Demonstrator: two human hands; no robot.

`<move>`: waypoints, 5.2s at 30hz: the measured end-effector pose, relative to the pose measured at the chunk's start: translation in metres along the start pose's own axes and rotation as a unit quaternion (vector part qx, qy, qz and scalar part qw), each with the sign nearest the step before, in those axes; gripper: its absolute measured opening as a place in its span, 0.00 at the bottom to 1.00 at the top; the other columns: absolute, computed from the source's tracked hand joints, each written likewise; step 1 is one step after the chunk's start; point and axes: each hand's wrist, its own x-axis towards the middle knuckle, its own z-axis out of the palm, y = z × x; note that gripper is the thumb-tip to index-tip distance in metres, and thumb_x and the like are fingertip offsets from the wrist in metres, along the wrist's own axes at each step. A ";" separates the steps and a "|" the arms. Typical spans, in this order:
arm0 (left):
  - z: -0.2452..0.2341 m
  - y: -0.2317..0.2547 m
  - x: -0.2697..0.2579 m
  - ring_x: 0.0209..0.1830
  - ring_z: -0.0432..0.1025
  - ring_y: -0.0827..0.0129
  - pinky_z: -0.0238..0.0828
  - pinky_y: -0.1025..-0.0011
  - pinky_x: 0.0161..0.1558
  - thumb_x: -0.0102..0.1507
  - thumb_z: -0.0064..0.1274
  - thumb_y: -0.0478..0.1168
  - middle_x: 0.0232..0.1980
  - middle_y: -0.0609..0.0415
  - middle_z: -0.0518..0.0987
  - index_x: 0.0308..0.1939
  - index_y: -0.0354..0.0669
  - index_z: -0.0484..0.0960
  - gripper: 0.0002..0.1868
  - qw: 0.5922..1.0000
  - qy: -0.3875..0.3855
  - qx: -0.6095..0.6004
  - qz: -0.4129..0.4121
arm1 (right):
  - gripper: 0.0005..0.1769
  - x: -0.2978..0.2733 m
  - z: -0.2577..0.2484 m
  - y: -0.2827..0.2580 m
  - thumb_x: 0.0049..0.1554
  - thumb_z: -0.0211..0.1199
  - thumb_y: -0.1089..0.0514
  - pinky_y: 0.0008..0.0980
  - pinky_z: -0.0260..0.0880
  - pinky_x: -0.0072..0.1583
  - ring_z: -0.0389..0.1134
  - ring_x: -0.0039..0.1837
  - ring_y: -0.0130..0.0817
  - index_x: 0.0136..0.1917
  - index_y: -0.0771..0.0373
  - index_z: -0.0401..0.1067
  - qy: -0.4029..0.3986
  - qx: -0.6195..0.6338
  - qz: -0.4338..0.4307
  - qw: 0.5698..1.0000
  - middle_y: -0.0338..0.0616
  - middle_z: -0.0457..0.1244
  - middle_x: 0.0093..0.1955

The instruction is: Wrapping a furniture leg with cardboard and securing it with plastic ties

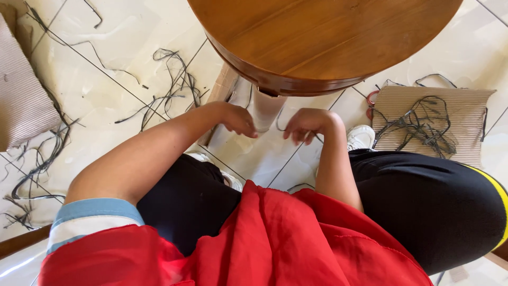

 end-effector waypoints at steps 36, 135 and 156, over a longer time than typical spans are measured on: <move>-0.035 -0.138 -0.067 0.42 0.84 0.50 0.80 0.55 0.44 0.61 0.65 0.46 0.32 0.49 0.88 0.33 0.42 0.93 0.11 0.928 0.193 0.210 -0.241 | 0.08 0.111 0.067 0.022 0.47 0.73 0.59 0.29 0.53 0.25 0.55 0.22 0.32 0.32 0.65 0.78 -0.024 -0.188 -0.011 0.982 0.46 0.58 0.20; 0.019 0.013 -0.068 0.47 0.80 0.42 0.73 0.49 0.57 0.63 0.49 0.37 0.40 0.42 0.87 0.49 0.42 0.86 0.14 0.950 0.218 0.118 0.188 | 0.33 0.081 -0.029 0.046 0.48 0.78 0.47 0.36 0.75 0.53 0.73 0.55 0.42 0.64 0.60 0.77 0.201 -0.061 -0.116 0.971 0.53 0.72 0.55; 0.017 -0.004 0.007 0.31 0.78 0.73 0.79 0.76 0.33 0.65 0.45 0.42 0.34 0.52 0.85 0.50 0.43 0.85 0.16 0.988 0.100 -0.105 0.045 | 0.46 0.268 -0.185 0.231 0.59 0.71 0.68 0.59 0.87 0.50 0.81 0.41 0.50 0.74 0.32 0.48 0.377 0.751 -0.229 0.491 0.52 0.74 0.43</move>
